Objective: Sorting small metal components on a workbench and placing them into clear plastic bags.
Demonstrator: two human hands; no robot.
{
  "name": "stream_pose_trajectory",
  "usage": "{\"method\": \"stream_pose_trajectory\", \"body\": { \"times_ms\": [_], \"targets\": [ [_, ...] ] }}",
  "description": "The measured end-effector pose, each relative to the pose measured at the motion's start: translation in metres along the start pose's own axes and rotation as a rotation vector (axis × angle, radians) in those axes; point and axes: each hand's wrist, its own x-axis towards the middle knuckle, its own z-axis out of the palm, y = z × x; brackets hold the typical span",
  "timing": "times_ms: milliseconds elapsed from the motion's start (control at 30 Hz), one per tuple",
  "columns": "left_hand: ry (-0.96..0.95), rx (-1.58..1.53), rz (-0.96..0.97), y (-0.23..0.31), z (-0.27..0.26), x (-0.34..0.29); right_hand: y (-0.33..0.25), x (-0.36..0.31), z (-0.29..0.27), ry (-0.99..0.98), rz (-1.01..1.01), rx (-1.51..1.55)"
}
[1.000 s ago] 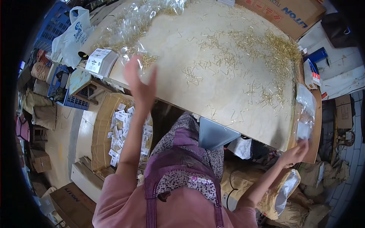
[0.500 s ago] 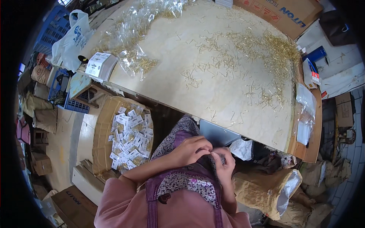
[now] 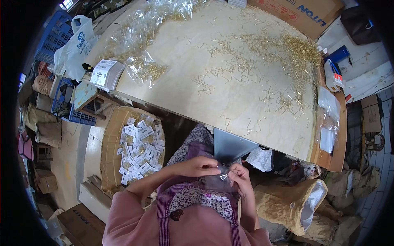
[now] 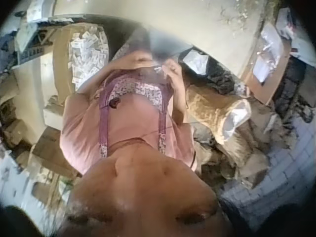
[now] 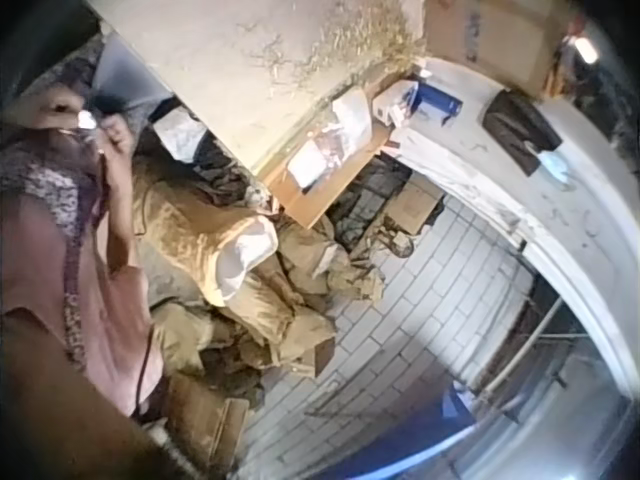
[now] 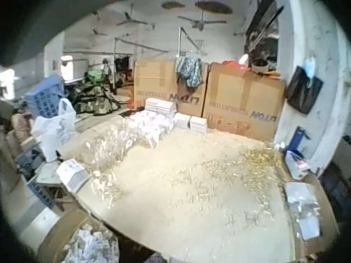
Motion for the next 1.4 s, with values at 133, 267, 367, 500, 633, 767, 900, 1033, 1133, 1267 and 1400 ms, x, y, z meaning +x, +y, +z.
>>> {"method": "stream_pose_trajectory", "body": {
  "times_ms": [133,267,367,500,633,767,900,1033,1133,1267,1400],
  "targets": [
    [-0.121,0.149,-0.158,-0.041,-0.01,0.001,0.031,0.002,-0.022,0.033,-0.034,-0.357],
    [0.203,0.504,-0.055,-0.083,0.002,-0.003,0.044,0.01,-0.012,0.248,-0.178,-1.06],
    [0.286,0.419,-0.05,-0.083,0.008,0.006,0.065,0.017,-0.019,0.419,-0.341,-1.108],
    [0.341,0.333,0.017,-0.082,0.015,0.008,0.053,0.025,-0.015,0.919,-0.697,-0.79],
    [0.346,0.29,0.164,-0.087,0.019,0.009,-0.076,0.044,-0.018,0.755,-0.973,-1.533],
    [0.413,0.355,0.284,-0.075,0.021,0.017,-0.153,0.108,-0.082,0.808,-0.656,-1.583],
    [0.507,0.277,0.242,-0.072,0.02,0.021,-0.181,0.144,-0.1,0.742,-0.336,-1.719],
    [0.535,0.255,0.237,-0.066,0.021,0.023,-0.164,0.135,-0.076,0.454,-0.437,-1.658],
    [0.507,0.173,0.151,-0.063,0.02,0.022,-0.155,0.129,-0.067,0.53,-0.513,-1.574],
    [0.525,0.178,0.194,-0.064,0.022,0.022,-0.142,0.123,-0.041,0.399,-0.608,-1.333],
    [0.527,0.148,0.144,-0.059,0.024,0.023,-0.138,0.142,-0.007,0.496,-0.697,-1.473]
  ]
}}
